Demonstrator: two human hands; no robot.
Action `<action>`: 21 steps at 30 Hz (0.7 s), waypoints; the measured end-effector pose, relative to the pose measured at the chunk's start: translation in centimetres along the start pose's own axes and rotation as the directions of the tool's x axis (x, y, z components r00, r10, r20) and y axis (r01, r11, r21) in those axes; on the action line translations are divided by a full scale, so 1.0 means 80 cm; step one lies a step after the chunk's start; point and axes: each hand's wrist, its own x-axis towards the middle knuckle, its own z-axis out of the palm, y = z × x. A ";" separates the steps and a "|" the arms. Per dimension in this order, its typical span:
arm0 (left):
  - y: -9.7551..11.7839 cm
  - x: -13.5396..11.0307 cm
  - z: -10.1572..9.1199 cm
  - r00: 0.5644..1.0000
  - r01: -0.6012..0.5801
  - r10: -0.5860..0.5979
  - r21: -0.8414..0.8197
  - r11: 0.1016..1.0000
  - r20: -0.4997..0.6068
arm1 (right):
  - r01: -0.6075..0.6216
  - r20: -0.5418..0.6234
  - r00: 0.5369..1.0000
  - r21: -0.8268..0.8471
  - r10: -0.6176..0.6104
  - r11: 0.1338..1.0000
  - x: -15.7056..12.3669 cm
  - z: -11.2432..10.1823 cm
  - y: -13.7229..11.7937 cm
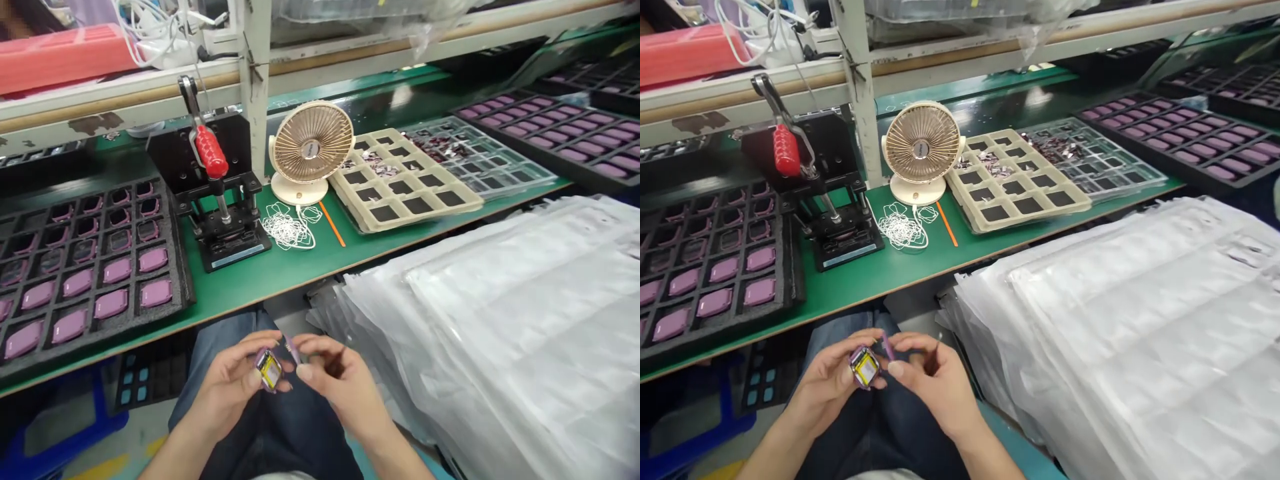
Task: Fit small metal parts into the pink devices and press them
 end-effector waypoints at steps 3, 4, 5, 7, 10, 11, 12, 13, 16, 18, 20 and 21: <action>-0.004 0.002 -0.008 0.986 -0.125 0.131 0.067 0.990 -0.102 | 0.291 0.022 0.954 -0.313 -0.300 0.904 -0.005 0.006 -0.008; -0.006 0.003 -0.010 0.977 -0.166 0.177 0.098 0.981 -0.118 | 0.353 0.062 0.932 -0.372 -0.356 0.859 -0.005 0.009 -0.009; -0.008 0.003 -0.013 0.970 -0.197 0.213 0.128 0.972 -0.121 | 0.403 0.098 0.912 -0.409 -0.399 0.819 -0.005 0.013 -0.009; -0.011 0.002 -0.017 0.961 -0.230 0.253 0.182 0.956 -0.110 | 0.470 0.144 0.878 -0.445 -0.457 0.763 -0.003 0.020 -0.007; -0.011 0.000 -0.019 0.963 -0.232 0.256 0.225 0.946 -0.084 | 0.512 0.173 0.853 -0.463 -0.493 0.723 0.001 0.025 -0.003; -0.010 0.000 -0.018 0.964 -0.230 0.253 0.231 0.945 -0.075 | 0.524 0.182 0.845 -0.464 -0.502 0.714 0.003 0.026 -0.002; -0.008 -0.001 -0.016 0.966 -0.228 0.250 0.236 0.944 -0.068 | 0.536 0.192 0.838 -0.464 -0.511 0.705 0.004 0.026 -0.001; -0.007 -0.001 -0.015 0.966 -0.227 0.249 0.242 0.943 -0.066 | 0.549 0.202 0.830 -0.464 -0.520 0.696 0.004 0.025 -0.001; -0.004 0.000 -0.010 0.965 -0.224 0.251 0.266 0.938 -0.073 | 0.580 0.229 0.808 -0.464 -0.542 0.670 0.006 0.022 0.001; -0.004 0.002 -0.009 0.964 -0.226 0.255 0.276 0.934 -0.074 | 0.599 0.245 0.795 -0.459 -0.555 0.656 0.007 0.020 0.002; -0.005 0.003 -0.009 0.962 -0.233 0.262 0.282 0.931 -0.072 | 0.618 0.262 0.781 -0.456 -0.567 0.641 0.008 0.018 0.003; -0.005 0.004 -0.009 0.960 -0.237 0.268 0.284 0.929 -0.076 | 0.628 0.272 0.772 -0.463 -0.574 0.625 0.008 0.017 0.003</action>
